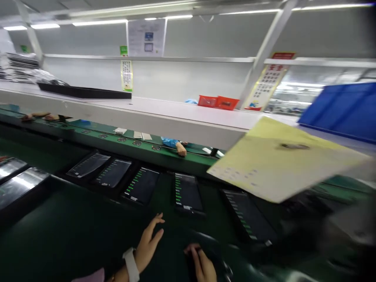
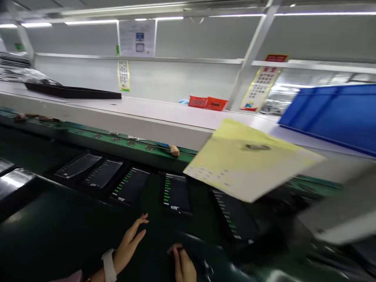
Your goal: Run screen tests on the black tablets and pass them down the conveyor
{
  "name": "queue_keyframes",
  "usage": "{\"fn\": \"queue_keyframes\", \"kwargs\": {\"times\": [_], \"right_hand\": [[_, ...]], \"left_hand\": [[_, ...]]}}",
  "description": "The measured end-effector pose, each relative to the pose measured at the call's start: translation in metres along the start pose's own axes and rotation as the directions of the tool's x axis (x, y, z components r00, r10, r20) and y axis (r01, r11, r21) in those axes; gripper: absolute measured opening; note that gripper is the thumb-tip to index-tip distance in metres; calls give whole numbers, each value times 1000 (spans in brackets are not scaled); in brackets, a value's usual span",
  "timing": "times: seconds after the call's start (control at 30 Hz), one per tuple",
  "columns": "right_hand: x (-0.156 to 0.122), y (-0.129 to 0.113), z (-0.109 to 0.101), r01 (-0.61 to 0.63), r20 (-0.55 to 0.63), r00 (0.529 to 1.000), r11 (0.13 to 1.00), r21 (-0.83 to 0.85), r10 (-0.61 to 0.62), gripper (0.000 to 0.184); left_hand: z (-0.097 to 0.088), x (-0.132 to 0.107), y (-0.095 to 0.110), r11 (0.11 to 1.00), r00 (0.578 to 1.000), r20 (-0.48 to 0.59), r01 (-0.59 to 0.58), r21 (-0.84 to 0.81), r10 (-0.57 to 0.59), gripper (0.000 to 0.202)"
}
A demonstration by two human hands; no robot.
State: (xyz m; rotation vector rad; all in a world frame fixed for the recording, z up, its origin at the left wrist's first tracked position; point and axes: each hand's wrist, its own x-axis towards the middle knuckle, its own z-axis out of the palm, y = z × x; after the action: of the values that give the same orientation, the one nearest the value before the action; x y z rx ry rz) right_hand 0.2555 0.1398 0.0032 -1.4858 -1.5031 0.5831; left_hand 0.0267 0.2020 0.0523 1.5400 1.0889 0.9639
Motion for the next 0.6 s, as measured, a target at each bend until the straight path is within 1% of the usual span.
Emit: {"fn": "queue_keyframes", "kwargs": {"times": [0.03,0.1,0.17,0.2,0.27,0.33,0.4,0.5,0.6], "right_hand": [[4,-6,1,25,5,1000,1000,-12,-25,56],[10,-15,5,25,-8,1000,999,-37,-25,54],[11,-22,14,13,5,1000,997,-72,-13,51],[10,-25,20,7,14,1000,996,-90,-6,48],[5,-29,38,8,48,999,993,-117,-3,39],[-2,-35,55,11,79,997,990,-138,0,31],[-9,-44,69,21,97,995,988,-152,-6,27],[-15,-57,79,56,97,994,985,-164,-41,31],[-16,-60,79,105,78,993,980,-168,-93,38]], "left_hand": [[15,-4,-3,998,999,31,32,-48,-31,37],[40,-8,-7,992,996,75,55,-118,-46,46],[56,-8,-6,990,994,106,35,-139,-20,56],[60,-8,-5,990,992,124,22,-142,-4,58],[62,-7,0,989,988,155,0,-146,23,55],[57,-5,4,985,984,178,10,-174,21,49],[50,-4,7,979,984,176,27,-202,9,49],[42,-2,8,968,986,167,51,-247,-9,50],[40,-1,7,943,987,153,99,-319,-52,56]]}}
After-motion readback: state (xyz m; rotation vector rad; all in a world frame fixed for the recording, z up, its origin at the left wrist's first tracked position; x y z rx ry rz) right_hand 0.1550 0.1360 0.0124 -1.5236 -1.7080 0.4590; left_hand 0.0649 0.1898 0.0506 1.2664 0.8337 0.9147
